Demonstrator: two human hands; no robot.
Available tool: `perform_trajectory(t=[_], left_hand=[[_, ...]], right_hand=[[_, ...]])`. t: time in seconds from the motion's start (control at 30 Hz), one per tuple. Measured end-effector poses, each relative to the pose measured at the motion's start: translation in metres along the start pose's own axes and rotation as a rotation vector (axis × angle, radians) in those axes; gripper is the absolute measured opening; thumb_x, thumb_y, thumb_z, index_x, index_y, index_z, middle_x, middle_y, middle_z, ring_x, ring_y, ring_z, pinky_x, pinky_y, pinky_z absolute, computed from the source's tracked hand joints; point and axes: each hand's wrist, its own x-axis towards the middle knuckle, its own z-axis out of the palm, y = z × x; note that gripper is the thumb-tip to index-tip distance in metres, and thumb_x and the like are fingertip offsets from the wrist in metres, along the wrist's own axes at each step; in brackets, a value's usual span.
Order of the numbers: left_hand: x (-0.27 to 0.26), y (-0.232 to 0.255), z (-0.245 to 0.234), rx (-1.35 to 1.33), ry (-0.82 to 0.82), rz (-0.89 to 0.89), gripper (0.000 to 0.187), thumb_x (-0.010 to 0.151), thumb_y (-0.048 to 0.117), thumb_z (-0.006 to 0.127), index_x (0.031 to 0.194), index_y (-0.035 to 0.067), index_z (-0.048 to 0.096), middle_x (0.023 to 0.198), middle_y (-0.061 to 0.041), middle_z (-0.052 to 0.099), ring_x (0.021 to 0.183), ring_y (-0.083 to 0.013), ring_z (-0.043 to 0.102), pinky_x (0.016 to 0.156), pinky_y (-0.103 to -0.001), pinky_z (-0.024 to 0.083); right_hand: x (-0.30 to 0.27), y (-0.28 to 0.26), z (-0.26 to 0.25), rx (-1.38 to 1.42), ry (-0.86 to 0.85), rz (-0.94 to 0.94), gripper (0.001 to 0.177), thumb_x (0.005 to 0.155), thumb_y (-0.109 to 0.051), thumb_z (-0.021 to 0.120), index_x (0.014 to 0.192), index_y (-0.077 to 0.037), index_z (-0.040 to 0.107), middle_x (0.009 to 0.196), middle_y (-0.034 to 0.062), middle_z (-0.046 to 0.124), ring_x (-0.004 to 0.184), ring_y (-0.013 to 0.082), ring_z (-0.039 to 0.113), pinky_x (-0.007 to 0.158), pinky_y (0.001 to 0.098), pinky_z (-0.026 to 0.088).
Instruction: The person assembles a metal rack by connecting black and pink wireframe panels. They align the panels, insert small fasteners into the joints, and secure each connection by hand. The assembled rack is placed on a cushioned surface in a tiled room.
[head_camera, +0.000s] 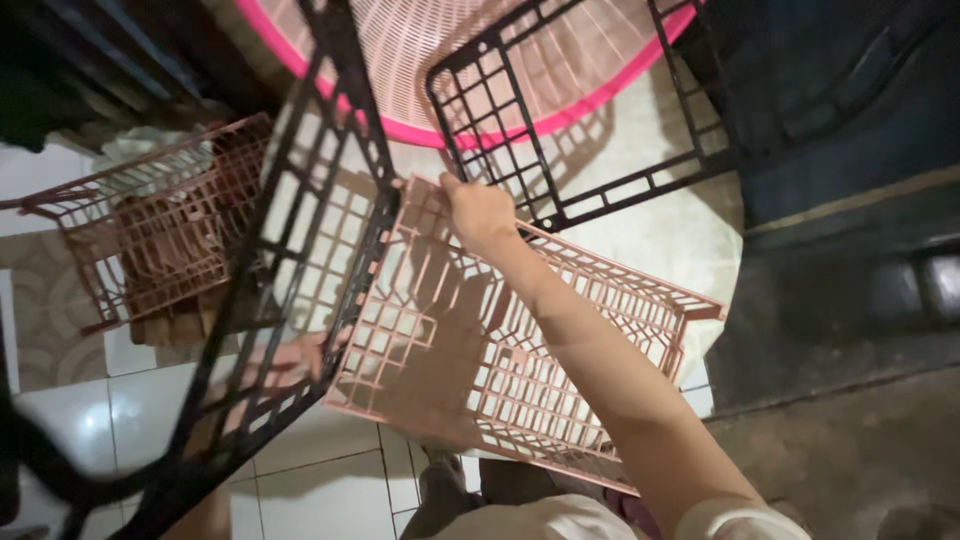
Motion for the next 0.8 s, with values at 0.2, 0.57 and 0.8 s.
perform_trajectory(t=[0.2,0.57,0.8], left_hand=[[0.101,0.054,0.009,0.116,-0.042,-0.178,0.062,0.086,0.037,0.084,0.133,0.007,0.056,0.137,-0.02,0.059,0.118,-0.0261,0.059,0.093,-0.039,0.047],[0.146,0.011,0.044,-0.003,-0.068,-0.08,0.028,0.105,0.017,0.059,0.124,-0.003,0.066,0.104,-0.013,0.076,0.095,-0.0198,0.075,0.075,-0.031,0.058],[0.146,0.021,0.033,-0.148,-0.106,-0.172,0.032,0.104,0.017,0.057,0.129,-0.002,0.063,0.109,-0.011,0.074,0.1,-0.0191,0.073,0.072,-0.029,0.057]], right_hand=[[0.004,-0.003,-0.001,0.027,-0.023,0.005,0.021,0.1,-0.028,0.053,0.114,-0.014,0.061,0.083,0.0168,0.074,0.08,0.0404,0.072,0.067,0.0549,0.054],[0.01,0.004,0.017,0.059,-0.047,-0.077,0.019,0.098,-0.017,0.049,0.108,-0.01,0.063,0.085,0.0164,0.075,0.081,0.0364,0.074,0.068,0.0499,0.057],[0.015,-0.003,0.002,0.086,-0.136,-0.07,0.027,0.095,-0.026,0.054,0.112,-0.004,0.058,0.082,0.0178,0.074,0.078,0.0378,0.074,0.067,0.0497,0.057]])
